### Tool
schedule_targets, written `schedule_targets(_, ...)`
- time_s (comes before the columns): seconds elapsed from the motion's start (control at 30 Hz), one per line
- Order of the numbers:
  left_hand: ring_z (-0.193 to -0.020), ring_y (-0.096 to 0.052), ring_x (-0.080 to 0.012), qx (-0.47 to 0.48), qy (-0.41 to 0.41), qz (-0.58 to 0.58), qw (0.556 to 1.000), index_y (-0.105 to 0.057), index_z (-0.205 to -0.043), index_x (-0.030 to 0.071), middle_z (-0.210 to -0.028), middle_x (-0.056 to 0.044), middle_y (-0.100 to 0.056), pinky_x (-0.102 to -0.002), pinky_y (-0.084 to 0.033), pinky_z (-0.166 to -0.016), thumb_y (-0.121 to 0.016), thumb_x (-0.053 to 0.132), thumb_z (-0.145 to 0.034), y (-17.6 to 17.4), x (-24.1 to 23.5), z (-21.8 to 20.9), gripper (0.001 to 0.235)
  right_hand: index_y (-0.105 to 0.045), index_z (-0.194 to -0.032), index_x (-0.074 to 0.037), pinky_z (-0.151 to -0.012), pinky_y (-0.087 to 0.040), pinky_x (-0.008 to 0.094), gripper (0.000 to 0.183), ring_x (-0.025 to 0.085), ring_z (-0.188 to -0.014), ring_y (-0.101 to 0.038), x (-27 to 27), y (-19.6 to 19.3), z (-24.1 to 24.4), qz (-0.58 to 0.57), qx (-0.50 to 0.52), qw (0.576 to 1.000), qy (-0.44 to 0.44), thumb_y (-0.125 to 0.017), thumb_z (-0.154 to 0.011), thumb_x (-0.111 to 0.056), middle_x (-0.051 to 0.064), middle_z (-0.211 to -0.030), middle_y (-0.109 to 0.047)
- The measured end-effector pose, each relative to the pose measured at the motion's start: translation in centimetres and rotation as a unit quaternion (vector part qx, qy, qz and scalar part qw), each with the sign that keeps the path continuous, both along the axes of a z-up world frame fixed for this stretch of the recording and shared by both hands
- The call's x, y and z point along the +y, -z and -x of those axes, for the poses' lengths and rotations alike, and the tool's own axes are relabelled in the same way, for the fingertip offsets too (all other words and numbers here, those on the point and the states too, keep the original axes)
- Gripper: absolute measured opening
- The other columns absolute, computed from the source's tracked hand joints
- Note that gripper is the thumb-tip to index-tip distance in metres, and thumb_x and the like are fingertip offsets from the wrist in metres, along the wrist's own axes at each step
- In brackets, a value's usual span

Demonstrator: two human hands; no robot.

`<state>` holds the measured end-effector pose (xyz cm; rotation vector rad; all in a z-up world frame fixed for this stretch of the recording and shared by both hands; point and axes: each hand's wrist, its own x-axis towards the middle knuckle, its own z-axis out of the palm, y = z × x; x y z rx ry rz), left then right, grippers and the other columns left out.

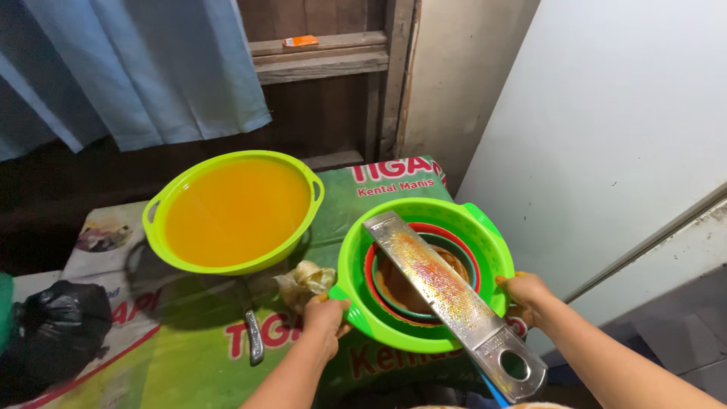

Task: The person moves a green basin and places a metal grater into a stack of bowls. They then pick up several small cloths, fold each one, and place them in a neat pile on the table. Finally, they wipe the table surface with a small white cloth.

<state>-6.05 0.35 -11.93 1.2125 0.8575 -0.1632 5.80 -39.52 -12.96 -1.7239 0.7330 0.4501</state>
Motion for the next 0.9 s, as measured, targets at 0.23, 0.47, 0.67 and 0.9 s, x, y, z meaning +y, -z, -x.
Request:
schedule_targets(0.23, -0.071, -0.067, -0.0159, 0.002, 0.110, 0.035, 0.993, -0.065, -0.119, 0.013, -0.094, -0.005, -0.074, -0.030, -0.054, -0.060, -0.074, 0.013, -0.090, -1.5, 2.2, 3.0, 0.030, -0.062, -0.121, -0.003, -0.073, -0.058, 0.052, 0.031, 0.035, -0.088, -0.069, -1.6, 3.3, -0.4, -0.049, 0.025, 0.998, 0.010, -0.051, -0.105, -0.026, 0.020, -0.104, -0.070)
schedule_targets(0.47, -0.065, -0.062, -0.0136, 0.002, 0.105, -0.042, 0.994, -0.067, -0.111, 0.010, -0.087, -0.003, -0.069, -0.028, -0.047, -0.054, -0.074, 0.009, -0.087, 0.1, 6.5, 6.8, 0.025, -0.073, -0.112, -0.009, -0.084, -0.050, 0.066, 0.050, 0.046, -0.107, -0.062, 6.1, -5.3, 5.7, 0.584, -0.345, 0.734, 0.009, -0.087, -0.066, -0.020, 0.020, -0.116, -0.069)
schedule_targets(0.67, -0.055, -0.055, -0.0149, -0.020, 0.018, -0.106, 0.994, -0.069, -0.103, 0.005, -0.070, -0.005, -0.063, -0.032, -0.042, -0.049, -0.073, 0.004, -0.084, 2.5, 11.7, 9.5, 0.019, -0.069, -0.117, -0.006, -0.094, -0.051, 0.045, 0.039, 0.039, -0.107, -0.065, 23.7, -10.4, 10.6, 0.322, -0.556, 0.737, -0.209, -0.076, -0.079, -0.011, 0.021, -0.116, -0.068)
schedule_targets(0.9, -0.056, -0.055, -0.0158, -0.008, 0.014, -0.135, 0.991, -0.072, -0.099, 0.006, -0.070, -0.005, -0.064, -0.033, -0.043, -0.051, -0.074, 0.006, -0.082, 1.2, 15.2, 13.3, 0.018, -0.047, -0.143, -0.006, -0.096, -0.044, 0.052, 0.082, 0.051, -0.127, -0.045, 36.4, -6.7, 8.6, 0.296, -0.459, 0.713, -0.440, -0.086, -0.071, -0.016, 0.034, -0.146, -0.039)
